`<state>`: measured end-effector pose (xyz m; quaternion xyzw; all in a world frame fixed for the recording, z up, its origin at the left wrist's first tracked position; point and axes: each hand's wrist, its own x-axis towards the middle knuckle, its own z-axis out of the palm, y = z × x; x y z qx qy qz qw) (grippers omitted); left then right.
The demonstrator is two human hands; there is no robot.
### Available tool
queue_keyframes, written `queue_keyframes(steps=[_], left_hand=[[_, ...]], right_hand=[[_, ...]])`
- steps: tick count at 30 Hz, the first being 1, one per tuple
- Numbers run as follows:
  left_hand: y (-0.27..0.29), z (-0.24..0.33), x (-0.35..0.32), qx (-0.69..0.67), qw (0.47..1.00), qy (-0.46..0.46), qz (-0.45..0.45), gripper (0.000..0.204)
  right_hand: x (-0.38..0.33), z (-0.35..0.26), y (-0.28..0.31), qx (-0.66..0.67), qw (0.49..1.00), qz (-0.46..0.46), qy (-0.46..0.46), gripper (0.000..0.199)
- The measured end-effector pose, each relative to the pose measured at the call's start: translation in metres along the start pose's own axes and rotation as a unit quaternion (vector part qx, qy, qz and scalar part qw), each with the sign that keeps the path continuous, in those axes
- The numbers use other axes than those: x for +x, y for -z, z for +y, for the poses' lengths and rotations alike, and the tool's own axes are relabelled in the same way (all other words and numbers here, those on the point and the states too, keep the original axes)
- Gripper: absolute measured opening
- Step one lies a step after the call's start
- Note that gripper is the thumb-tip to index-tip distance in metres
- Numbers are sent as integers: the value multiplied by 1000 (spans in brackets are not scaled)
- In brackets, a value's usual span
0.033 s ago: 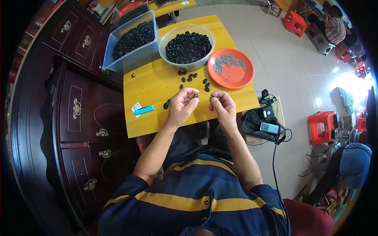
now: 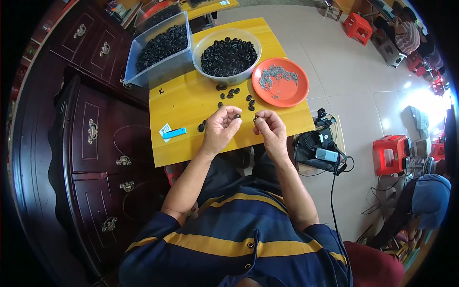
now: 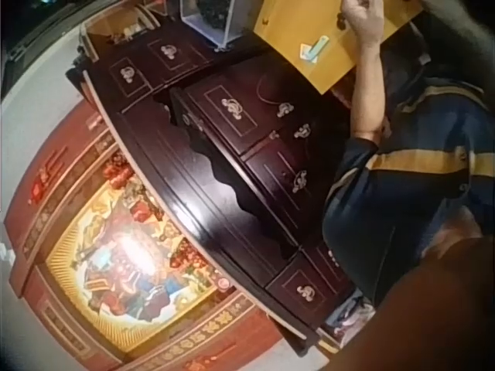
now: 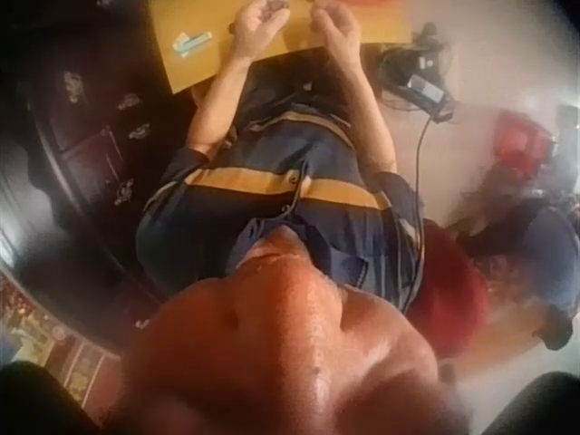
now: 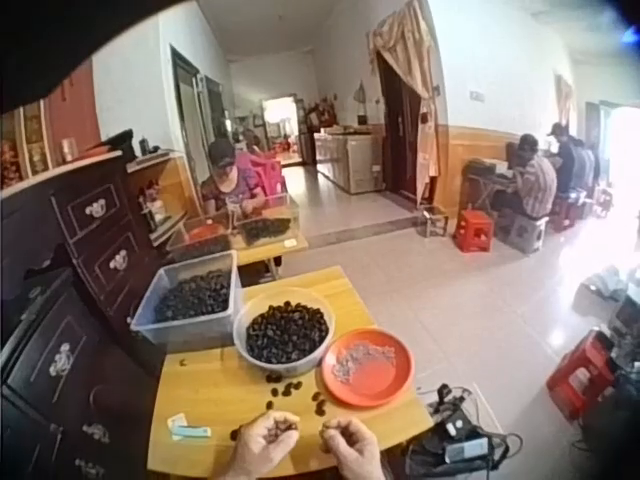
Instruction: The person assembles small black plastic buckle parts by hand.
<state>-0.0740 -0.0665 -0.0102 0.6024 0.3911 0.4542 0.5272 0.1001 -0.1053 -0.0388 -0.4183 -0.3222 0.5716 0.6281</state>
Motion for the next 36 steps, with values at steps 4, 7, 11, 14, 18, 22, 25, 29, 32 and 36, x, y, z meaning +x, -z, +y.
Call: queue_keyframes(steps=[4,7,11,14,18,22,25,29,32,36], left_hand=[[2,3,-2,24,1000,-15,-1,23],[5,8,-4,57,998,-29,-13,26],[9,8,-5,76,996,-43,-18,27],[11,8,-5,90,994,-55,-23,26],[11,7,-5,75,995,-59,-19,23],[14,-1,-6,6,1000,-23,-6,14],[17,-4,-6,-49,998,9,30,8],[25,-14,-6,-77,996,11,31,8],[19,-14,-3,-42,998,8,46,14],[23,-16,-2,-53,997,29,38,18]], right_hand=[[-4,-3,-7,-2,1000,-22,-8,13],[-5,-4,-10,-10,999,-29,-10,13],[-7,-7,-18,-15,1000,-25,-10,13],[-7,-6,-19,-33,999,-34,-10,13],[-6,-4,-20,-32,999,-32,-17,13],[-3,0,-13,-10,1000,-14,-18,13],[-1,5,-7,-10,1000,-6,-19,14],[0,7,-7,0,1000,14,-13,11],[0,9,-1,6,1000,12,-17,11],[-1,8,-3,0,1000,17,-22,12]])
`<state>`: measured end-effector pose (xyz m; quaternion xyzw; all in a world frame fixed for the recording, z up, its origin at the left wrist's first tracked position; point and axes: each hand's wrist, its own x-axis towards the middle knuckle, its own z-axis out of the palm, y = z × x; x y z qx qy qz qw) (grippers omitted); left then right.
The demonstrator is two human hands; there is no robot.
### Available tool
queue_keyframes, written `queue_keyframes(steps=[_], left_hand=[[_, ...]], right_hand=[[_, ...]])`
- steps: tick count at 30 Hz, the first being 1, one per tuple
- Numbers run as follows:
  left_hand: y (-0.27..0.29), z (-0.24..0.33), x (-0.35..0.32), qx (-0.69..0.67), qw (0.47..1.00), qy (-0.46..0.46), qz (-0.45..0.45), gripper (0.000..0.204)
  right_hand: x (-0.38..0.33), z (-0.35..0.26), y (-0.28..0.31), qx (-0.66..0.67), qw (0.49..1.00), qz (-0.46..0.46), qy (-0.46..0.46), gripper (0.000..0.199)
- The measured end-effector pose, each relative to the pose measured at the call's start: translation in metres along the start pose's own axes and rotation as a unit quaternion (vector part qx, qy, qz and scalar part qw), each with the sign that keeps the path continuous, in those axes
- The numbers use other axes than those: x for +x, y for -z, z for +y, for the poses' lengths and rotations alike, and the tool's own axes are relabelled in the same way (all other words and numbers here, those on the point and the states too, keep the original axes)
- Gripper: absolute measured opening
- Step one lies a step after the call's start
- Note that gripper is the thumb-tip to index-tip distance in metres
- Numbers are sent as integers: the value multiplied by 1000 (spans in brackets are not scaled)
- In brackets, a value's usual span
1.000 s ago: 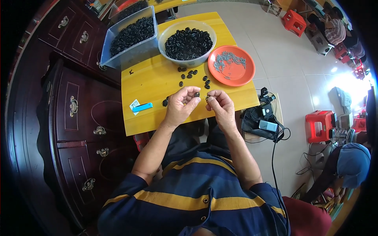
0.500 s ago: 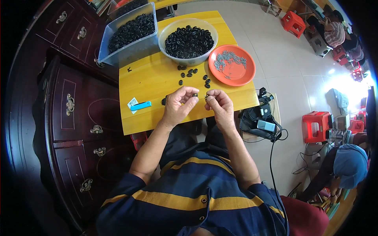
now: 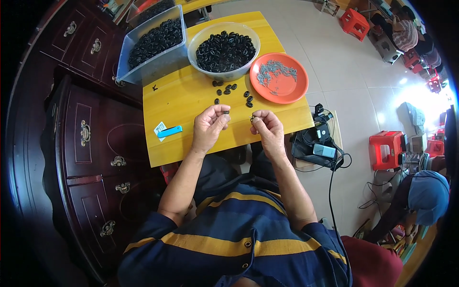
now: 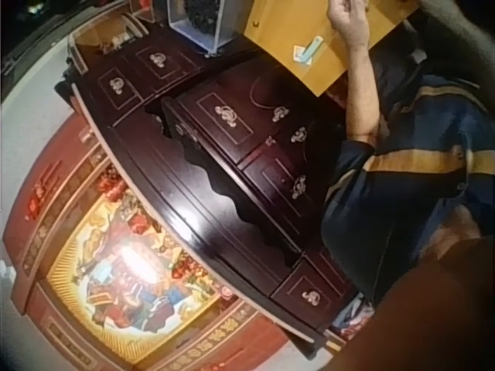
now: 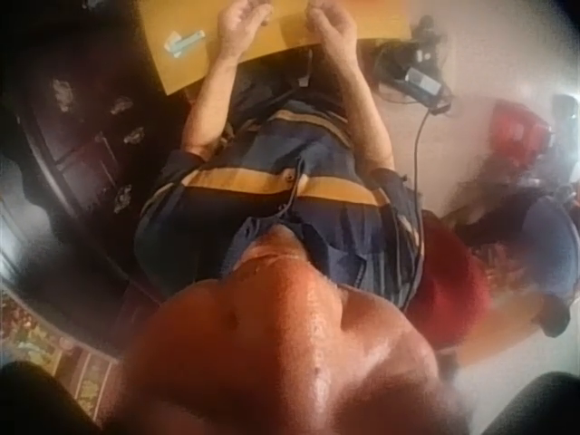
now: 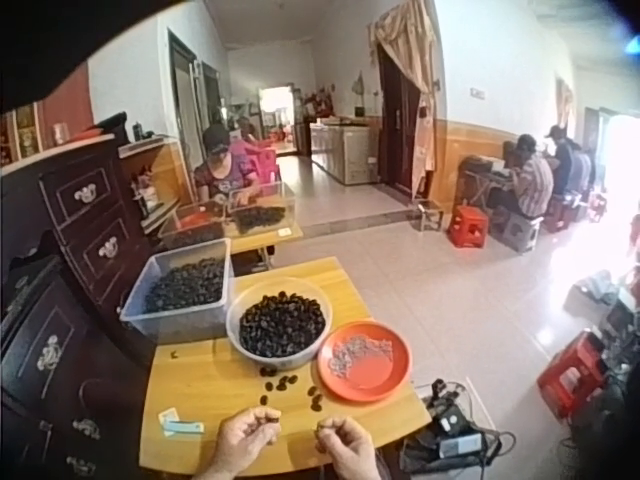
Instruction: The person assembles small black plastic buckle parts by hand.
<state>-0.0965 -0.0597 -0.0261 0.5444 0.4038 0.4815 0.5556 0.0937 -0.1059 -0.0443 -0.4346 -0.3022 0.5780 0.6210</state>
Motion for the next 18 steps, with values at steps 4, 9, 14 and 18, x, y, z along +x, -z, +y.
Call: queue_keyframes(steps=[4,9,14,18], left_hand=[[7,-9,0,89,995,-14,-30,15],[-4,1,-3,36,999,21,17,12],[0,1,-4,78,997,-1,-21,18],[1,1,-5,84,996,8,-25,24]], right_hand=[[-2,0,-2,-11,1000,-9,3,12],[-2,3,-3,-28,999,-24,-2,11],[-2,3,-7,-33,999,-35,-13,12],[-2,5,-7,-48,998,-42,-22,12]])
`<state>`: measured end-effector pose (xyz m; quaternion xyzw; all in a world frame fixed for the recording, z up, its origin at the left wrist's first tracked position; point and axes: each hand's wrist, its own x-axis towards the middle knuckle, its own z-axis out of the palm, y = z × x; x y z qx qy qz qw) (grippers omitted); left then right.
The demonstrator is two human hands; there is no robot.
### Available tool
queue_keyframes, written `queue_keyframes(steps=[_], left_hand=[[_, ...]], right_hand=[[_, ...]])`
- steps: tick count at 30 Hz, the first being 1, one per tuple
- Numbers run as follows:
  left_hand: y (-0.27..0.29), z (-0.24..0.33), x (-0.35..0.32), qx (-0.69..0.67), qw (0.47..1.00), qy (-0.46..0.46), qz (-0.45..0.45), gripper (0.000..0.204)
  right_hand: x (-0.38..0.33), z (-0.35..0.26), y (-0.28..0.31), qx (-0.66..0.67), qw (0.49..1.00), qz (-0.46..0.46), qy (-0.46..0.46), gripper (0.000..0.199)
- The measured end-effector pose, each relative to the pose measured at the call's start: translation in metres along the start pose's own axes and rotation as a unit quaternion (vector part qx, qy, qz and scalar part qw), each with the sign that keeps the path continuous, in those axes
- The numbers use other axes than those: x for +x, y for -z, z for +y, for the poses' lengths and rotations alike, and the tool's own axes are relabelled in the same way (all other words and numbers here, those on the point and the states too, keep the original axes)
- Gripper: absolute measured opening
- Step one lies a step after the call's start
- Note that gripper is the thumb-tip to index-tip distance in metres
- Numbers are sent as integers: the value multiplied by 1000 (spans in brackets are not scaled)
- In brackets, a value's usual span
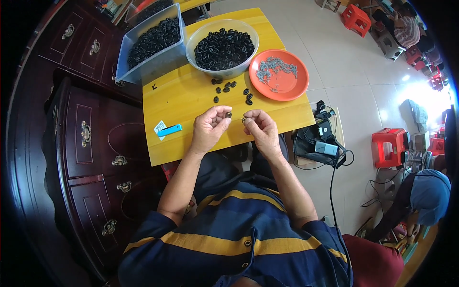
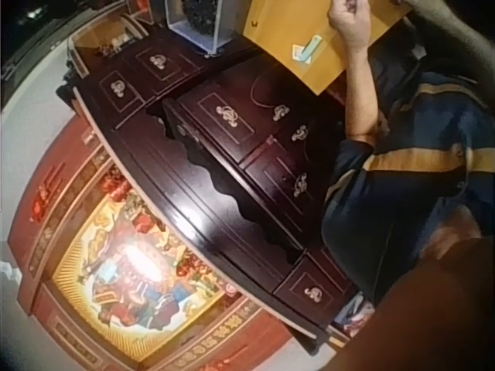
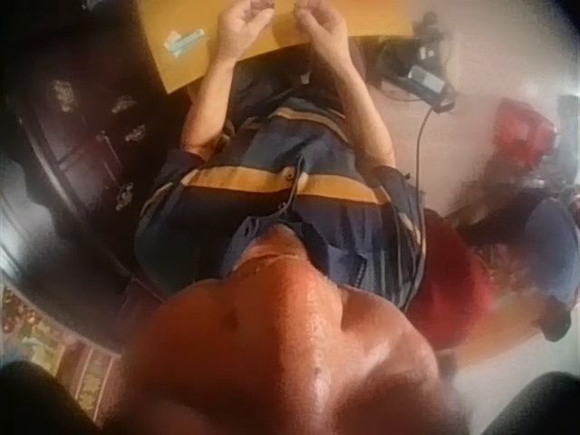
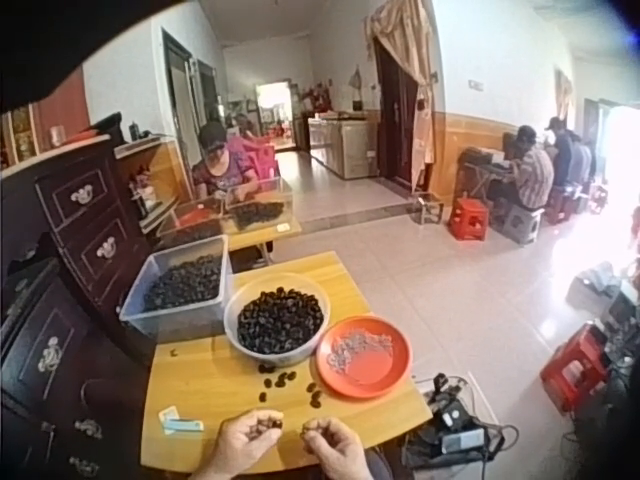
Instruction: The person assembles small black plastic buckle parts by hand.
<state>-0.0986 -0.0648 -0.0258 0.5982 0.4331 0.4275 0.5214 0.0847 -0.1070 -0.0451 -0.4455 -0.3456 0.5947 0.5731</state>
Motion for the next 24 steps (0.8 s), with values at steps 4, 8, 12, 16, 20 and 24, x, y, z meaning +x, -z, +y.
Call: queue_keyframes(steps=[4,8,12,16,20,24], left_hand=[[-2,4,0,21,999,-16,-20,28],[-3,8,-1,50,998,-31,-38,28],[-5,10,0,57,996,-46,-44,27],[-5,8,0,56,996,-52,-51,27],[-5,9,0,63,995,-60,-56,27],[-4,9,1,63,995,-57,-58,27]], right_hand=[[-1,1,1,-8,1000,-8,-1,16],[-1,2,0,-4,1000,-10,2,16],[-2,-1,-1,-17,1000,-7,-3,16],[-2,-1,-1,-19,1000,-15,-1,16],[-1,1,0,-20,1000,-16,1,16],[-1,2,0,-13,1000,-13,0,16]])
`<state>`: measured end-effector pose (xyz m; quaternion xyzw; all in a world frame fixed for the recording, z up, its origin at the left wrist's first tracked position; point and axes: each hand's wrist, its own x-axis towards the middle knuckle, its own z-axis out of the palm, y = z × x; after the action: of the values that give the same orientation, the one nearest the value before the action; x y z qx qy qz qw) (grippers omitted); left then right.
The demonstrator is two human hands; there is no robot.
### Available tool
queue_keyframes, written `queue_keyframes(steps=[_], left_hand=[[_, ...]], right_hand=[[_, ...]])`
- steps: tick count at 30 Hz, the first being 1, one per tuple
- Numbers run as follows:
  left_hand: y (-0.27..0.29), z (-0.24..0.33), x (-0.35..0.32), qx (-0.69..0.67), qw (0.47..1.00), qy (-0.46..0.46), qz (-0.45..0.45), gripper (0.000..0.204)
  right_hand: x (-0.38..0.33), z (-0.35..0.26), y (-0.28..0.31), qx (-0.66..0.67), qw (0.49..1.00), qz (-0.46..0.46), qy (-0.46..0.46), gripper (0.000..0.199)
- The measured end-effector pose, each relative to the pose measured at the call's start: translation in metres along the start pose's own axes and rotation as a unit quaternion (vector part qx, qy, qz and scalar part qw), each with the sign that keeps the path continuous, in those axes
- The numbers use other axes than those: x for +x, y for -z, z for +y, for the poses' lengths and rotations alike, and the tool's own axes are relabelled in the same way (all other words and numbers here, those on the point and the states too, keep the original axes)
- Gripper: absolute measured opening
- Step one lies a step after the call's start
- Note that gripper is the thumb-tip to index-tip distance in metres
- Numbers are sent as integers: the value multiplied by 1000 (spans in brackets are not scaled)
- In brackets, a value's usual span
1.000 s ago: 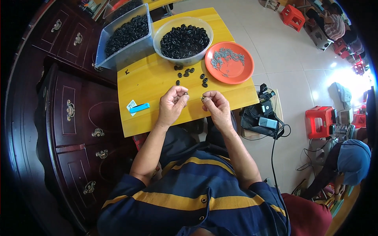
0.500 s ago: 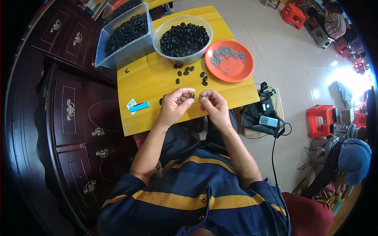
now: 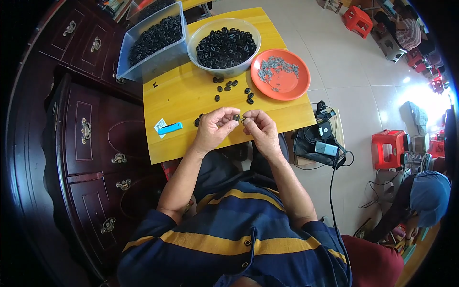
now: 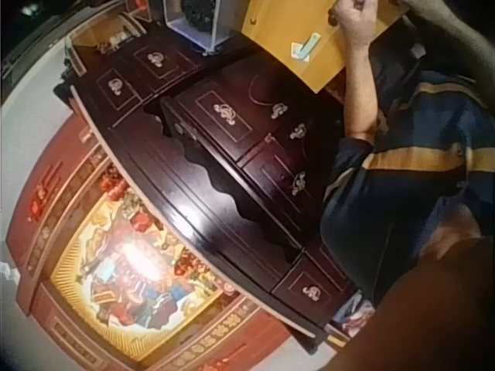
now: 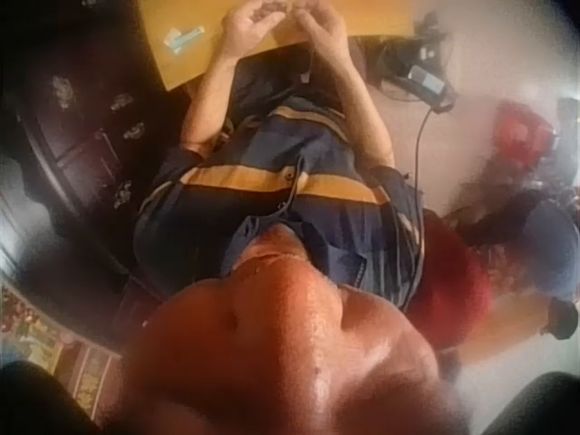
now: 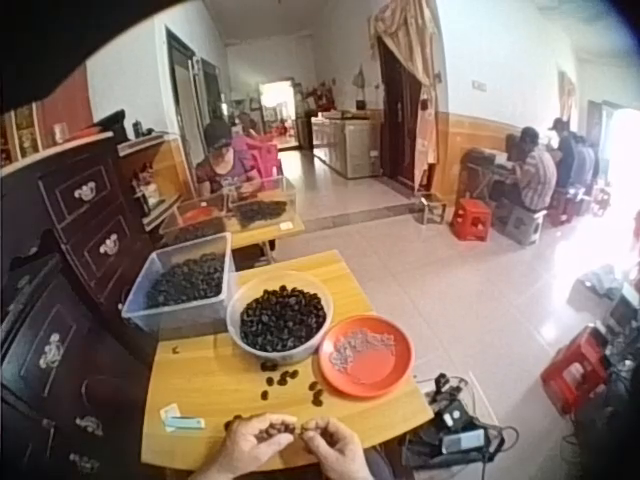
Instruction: The person assembles small black plastic buckle parts by hand.
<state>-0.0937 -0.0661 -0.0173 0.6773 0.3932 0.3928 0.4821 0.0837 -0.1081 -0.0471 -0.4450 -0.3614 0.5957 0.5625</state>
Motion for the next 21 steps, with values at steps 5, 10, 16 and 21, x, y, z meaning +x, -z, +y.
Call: queue_keyframes(steps=[5,10,16,21], left_hand=[[0,0,0,-7,1000,8,-7,27],[1,6,-1,-3,1000,11,-15,27],[2,5,-1,-22,999,21,-26,27],[0,-2,-1,-47,999,17,-15,26]], right_hand=[[0,-2,2,-5,1000,-9,-8,16],[0,-3,1,-7,1000,-6,-15,15],[-1,-3,2,7,1000,-10,-20,14],[-1,-3,3,5,1000,-10,-29,14]])
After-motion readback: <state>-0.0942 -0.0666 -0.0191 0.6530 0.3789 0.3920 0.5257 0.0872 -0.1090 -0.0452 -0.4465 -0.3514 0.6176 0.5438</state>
